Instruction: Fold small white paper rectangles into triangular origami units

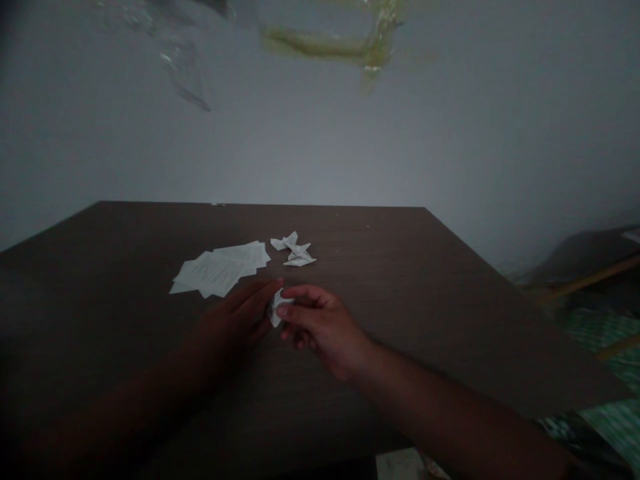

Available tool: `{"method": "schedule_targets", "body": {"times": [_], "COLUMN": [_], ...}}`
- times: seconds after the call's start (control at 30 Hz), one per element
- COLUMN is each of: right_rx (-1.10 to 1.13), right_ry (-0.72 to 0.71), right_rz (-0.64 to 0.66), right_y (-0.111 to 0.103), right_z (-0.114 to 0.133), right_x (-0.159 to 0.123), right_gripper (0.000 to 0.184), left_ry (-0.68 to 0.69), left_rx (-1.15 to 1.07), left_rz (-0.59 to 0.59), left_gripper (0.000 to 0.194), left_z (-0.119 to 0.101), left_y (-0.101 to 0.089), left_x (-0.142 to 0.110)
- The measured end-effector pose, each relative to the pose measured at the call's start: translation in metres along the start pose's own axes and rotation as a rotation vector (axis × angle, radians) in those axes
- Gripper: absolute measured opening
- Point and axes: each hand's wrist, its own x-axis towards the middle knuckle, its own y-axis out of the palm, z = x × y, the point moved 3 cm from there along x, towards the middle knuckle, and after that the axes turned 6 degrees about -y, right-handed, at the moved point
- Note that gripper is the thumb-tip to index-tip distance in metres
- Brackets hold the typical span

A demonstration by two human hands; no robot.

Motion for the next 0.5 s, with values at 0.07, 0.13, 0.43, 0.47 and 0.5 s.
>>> {"method": "schedule_targets", "body": {"times": [0.07, 0.13, 0.43, 0.47, 0.5], "right_rx": [0.004, 0.011, 0.008, 0.009, 0.009], "right_ry": [-0.004, -0.015, -0.096, -0.102, -0.107], "right_rz": [-0.011, -0.027, -0.044, -0.036, -0.029], "right_y": [0.0, -0.001, -0.01, -0.01, -0.011], "right_z": [-0.002, -0.002, 0.004, 0.004, 0.003], "right_x": [0.001, 0.002, 0.014, 0.014, 0.015], "right_gripper": [0.046, 0.044, 0.038, 0.038, 0.037], "left_ry": [-0.007, -0.032, -0.04, -0.048, -0.062], "left_rx": [0.001, -0.012, -0.023, -0.039, -0.057], "left_rz": [0.002, 0.026, 0.054, 0.059, 0.069], "left_gripper": [0.06, 0.06, 0.054, 0.051, 0.048], "left_z": [0.0, 0.001, 0.006, 0.005, 0.004], "left_y": [0.001, 0.001, -0.006, -0.008, -0.01], "left_x": [0.0, 0.001, 0.004, 0.004, 0.004]}}
